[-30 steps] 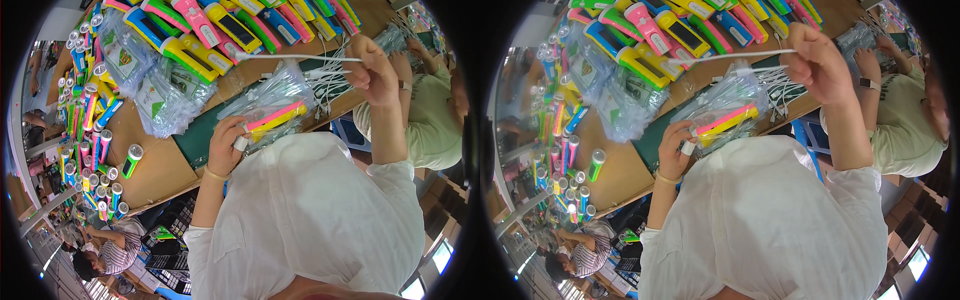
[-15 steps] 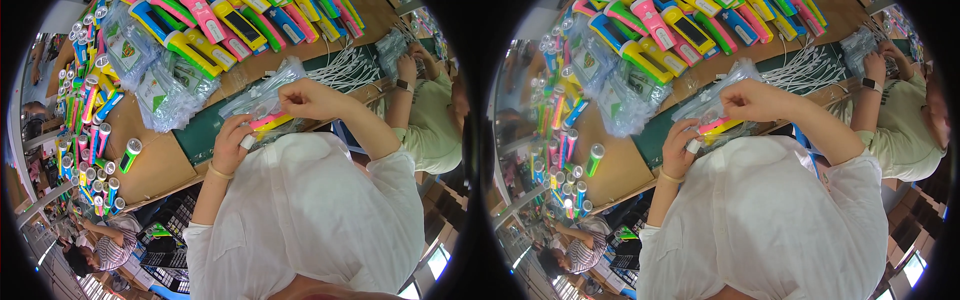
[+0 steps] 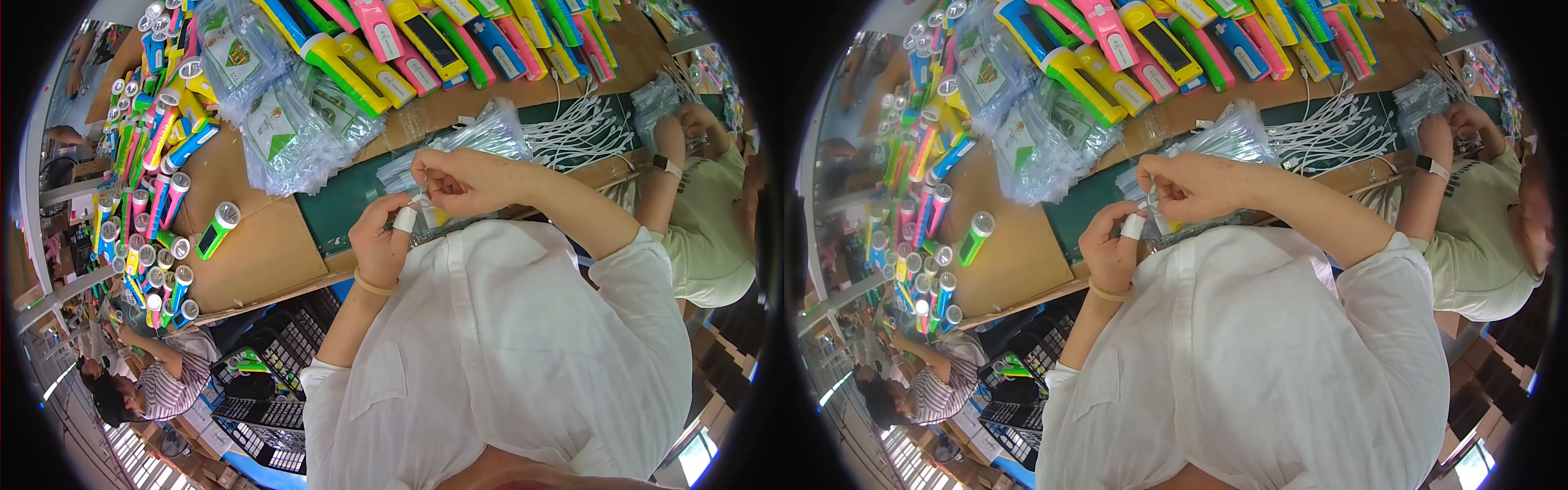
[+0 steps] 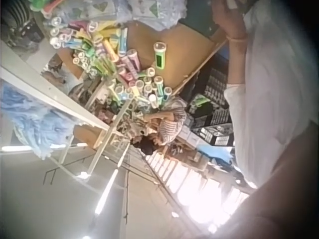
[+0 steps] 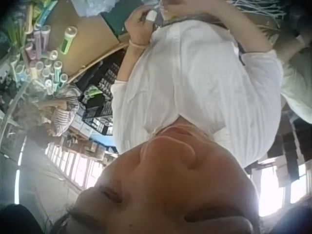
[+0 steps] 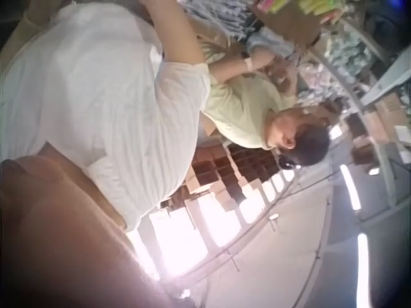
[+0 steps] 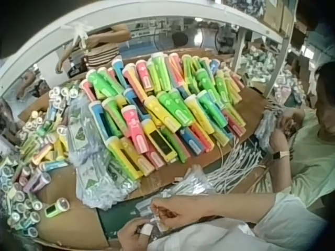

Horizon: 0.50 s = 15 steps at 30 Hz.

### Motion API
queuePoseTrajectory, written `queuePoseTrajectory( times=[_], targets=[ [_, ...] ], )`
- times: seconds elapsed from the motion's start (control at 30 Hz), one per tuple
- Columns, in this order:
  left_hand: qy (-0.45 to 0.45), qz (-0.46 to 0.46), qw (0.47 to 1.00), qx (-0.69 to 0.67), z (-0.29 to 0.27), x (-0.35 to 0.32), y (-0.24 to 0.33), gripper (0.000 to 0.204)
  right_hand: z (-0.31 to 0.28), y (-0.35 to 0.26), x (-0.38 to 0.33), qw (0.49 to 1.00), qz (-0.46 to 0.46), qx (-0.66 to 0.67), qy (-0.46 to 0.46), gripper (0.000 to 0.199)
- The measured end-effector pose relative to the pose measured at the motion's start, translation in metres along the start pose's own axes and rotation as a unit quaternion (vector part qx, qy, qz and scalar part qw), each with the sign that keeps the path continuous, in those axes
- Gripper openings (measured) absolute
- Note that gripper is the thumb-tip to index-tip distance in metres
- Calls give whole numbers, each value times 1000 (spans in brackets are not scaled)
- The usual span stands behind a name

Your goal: Packaging solar-powered flashlights into plastic bags with lanyards at an assembly station.

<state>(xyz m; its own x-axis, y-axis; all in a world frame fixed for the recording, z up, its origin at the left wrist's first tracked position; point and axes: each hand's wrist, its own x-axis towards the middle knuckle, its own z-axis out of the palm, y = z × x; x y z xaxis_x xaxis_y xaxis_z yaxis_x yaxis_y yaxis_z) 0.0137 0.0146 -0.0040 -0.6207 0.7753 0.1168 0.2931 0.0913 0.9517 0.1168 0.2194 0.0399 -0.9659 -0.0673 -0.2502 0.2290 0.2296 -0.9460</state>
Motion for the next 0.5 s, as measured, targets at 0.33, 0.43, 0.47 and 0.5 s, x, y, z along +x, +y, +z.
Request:
queuePoseTrajectory(
  times=[0.33,0.43,0.47,0.5],
  targets=[
    [19,64,998,-3,-2,-1,-2,18,21,5,0,972,-130,-166,105,23],
    [29,9,998,-49,-3,-5,-1,16,14,6,-21,960,-94,-225,138,19],
    [40,-27,996,-78,-5,-7,0,13,8,8,-32,952,-87,-248,155,17],
    [42,-28,996,-78,-6,-9,-1,13,2,11,-41,944,-80,-270,173,16]
  ],
)
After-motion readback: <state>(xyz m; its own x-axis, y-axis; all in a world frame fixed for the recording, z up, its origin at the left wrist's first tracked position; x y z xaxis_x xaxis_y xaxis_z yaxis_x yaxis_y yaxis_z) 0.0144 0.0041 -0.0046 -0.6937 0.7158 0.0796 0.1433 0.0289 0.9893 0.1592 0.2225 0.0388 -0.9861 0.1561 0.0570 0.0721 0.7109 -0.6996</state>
